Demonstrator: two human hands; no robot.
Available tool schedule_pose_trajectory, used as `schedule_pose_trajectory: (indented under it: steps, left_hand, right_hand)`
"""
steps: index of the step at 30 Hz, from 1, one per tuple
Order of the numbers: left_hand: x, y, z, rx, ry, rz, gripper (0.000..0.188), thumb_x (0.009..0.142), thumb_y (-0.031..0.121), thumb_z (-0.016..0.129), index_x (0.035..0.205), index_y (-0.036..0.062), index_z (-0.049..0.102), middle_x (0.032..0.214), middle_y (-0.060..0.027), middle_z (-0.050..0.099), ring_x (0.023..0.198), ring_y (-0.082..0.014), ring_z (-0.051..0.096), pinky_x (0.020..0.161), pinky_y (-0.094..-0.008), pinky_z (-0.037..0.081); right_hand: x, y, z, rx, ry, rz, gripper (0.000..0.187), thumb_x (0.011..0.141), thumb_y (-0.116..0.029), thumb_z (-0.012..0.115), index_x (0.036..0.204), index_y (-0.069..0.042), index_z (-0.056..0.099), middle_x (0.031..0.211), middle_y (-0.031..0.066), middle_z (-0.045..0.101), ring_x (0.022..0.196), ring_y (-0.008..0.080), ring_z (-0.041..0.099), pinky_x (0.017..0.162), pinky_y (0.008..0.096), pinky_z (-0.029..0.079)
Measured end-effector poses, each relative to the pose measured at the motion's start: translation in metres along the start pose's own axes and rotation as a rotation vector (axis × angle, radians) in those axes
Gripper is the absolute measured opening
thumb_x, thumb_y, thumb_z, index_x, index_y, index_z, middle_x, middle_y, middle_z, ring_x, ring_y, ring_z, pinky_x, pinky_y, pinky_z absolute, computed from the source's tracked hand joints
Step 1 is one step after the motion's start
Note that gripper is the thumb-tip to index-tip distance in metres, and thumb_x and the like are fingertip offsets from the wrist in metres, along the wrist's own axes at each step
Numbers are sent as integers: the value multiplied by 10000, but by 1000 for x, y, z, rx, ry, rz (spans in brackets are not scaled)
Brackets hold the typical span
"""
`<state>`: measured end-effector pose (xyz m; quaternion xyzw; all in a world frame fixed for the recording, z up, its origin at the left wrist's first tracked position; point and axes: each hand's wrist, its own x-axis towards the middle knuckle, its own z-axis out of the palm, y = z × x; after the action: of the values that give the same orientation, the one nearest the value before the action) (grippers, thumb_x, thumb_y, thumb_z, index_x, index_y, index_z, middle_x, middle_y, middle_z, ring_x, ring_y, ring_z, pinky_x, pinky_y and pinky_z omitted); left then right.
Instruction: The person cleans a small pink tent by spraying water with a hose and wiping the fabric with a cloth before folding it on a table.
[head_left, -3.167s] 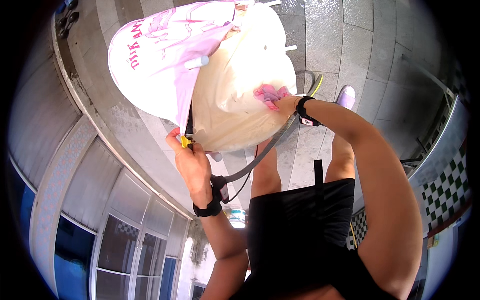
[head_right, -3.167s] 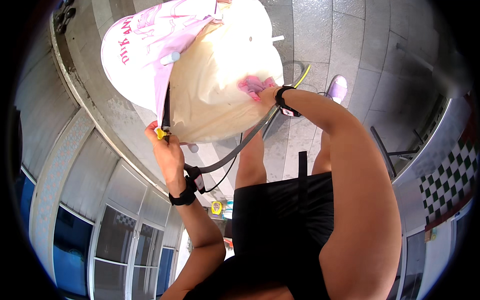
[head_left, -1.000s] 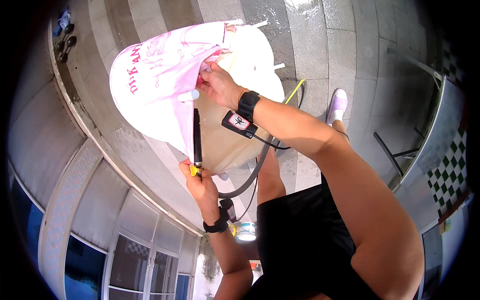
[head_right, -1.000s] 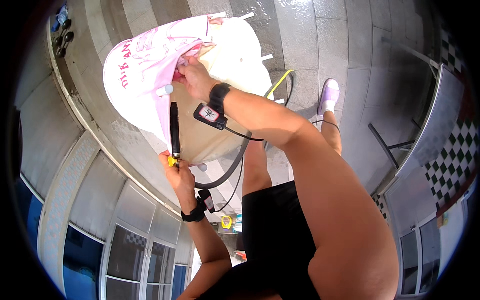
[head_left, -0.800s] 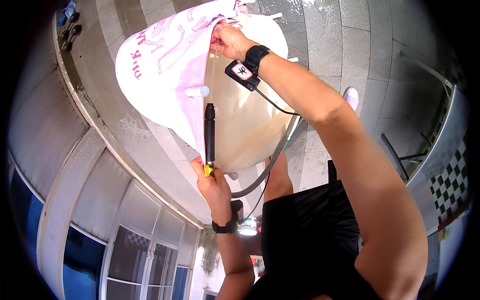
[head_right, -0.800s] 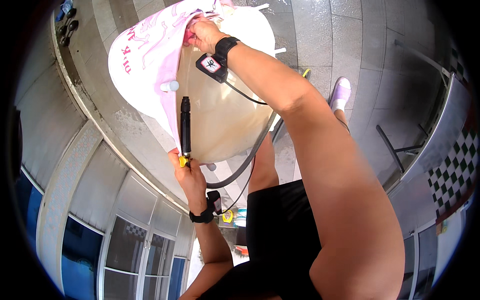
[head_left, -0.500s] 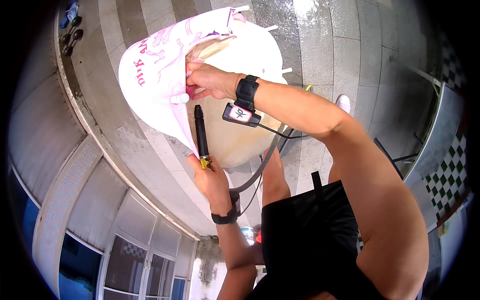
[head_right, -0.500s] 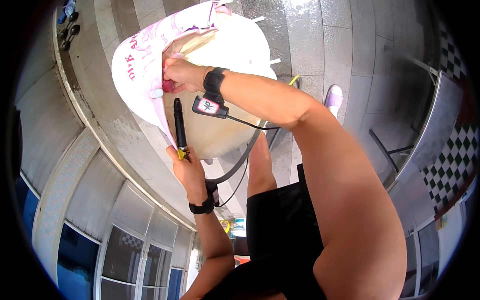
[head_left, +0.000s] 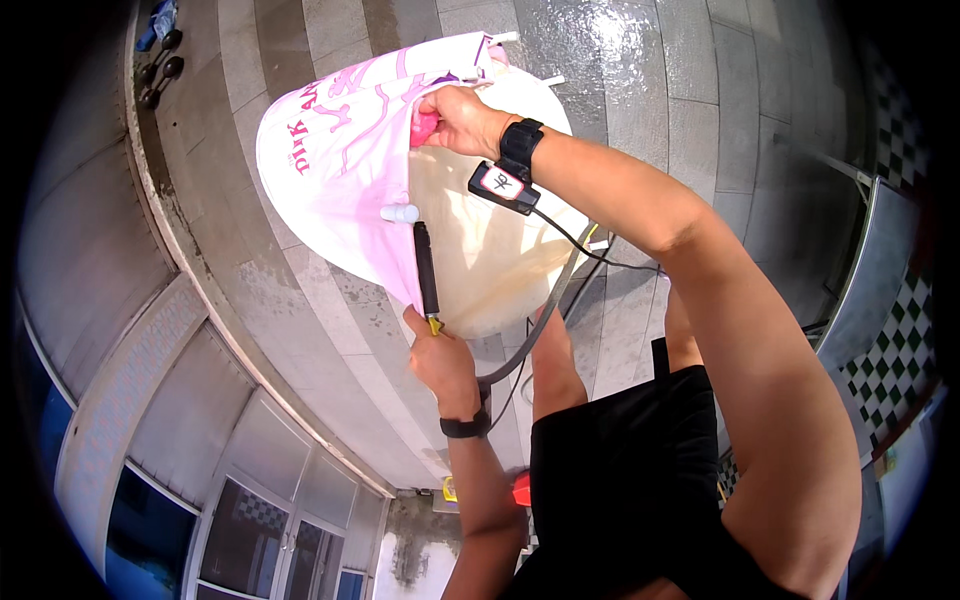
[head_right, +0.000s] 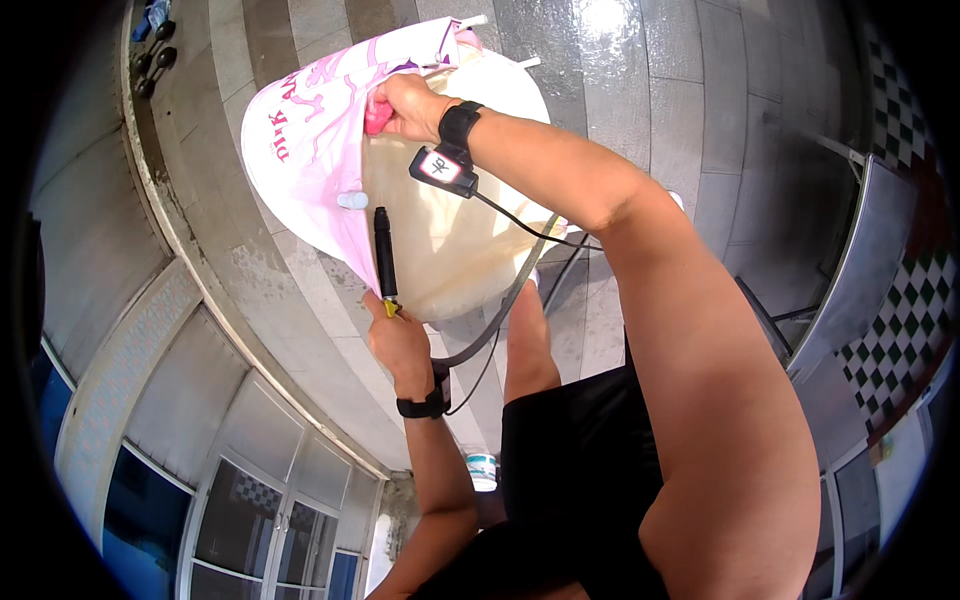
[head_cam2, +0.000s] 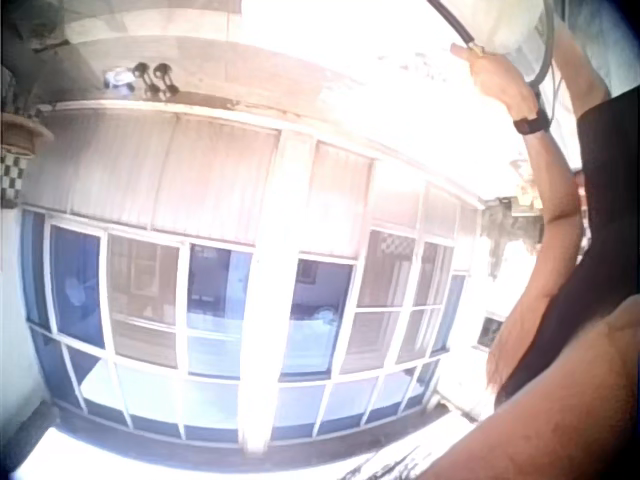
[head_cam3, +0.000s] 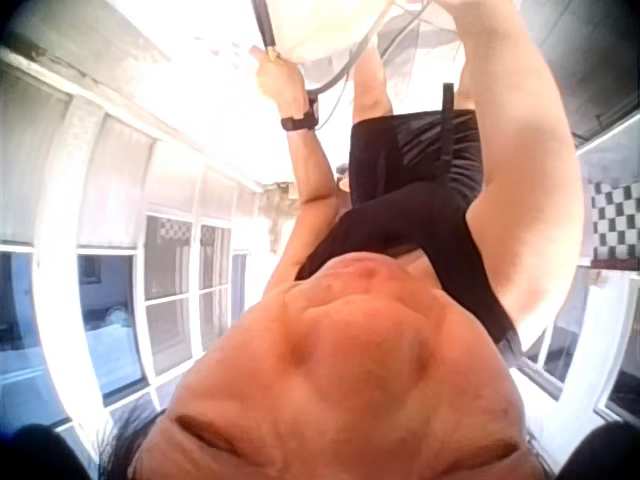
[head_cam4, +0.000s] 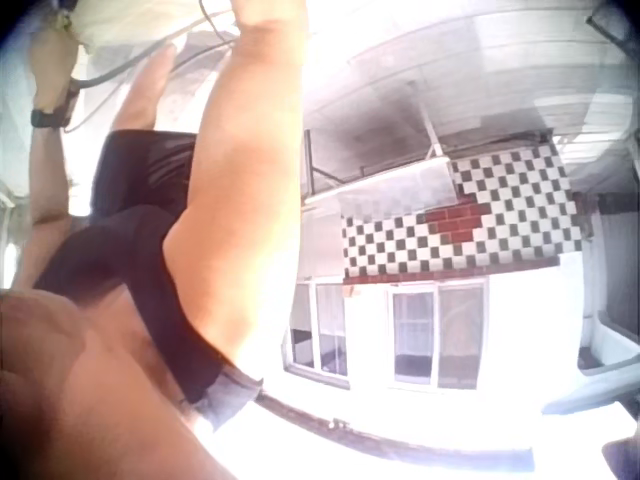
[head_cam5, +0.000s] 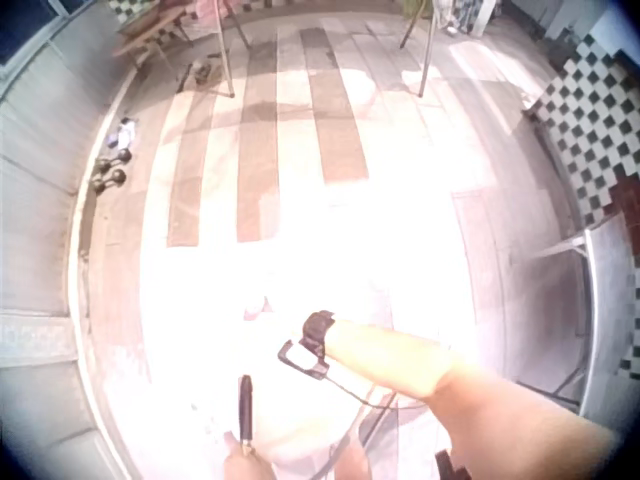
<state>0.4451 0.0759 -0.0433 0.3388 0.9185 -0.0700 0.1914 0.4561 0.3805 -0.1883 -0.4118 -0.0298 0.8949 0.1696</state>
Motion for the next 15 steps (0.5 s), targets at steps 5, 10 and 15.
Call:
schedule_pose_trajectory:
  steps: [5,10,15]
  left_hand:
    - [-13,8,-6,-79,-124,-97,624,918,168,596,1439,58,273,945,-254,626,758,-425,652,657,-480,523]
    - [-28,46,-55,-121,-137,-155,589,976,322,545,1439,89,267,1118,-273,526,808,-438,646,690,-479,538]
    - [10,77,-84,49,-247,-17,389,960,298,575,1208,26,447,1031,-241,534,780,-395,662,638,-434,560]
  right_hand:
    - [-19,-10,36,-320,54,-19,187,872,-72,587,1020,42,605,896,114,631,814,211,663,734,402,569]
    - [2,3,22,-720,109,-62,179,787,-100,700,849,47,619,761,84,599,629,169,577,573,364,472]
    - [-3,11,27,-838,119,-37,172,769,-80,735,805,46,623,735,77,584,596,158,535,539,346,443]
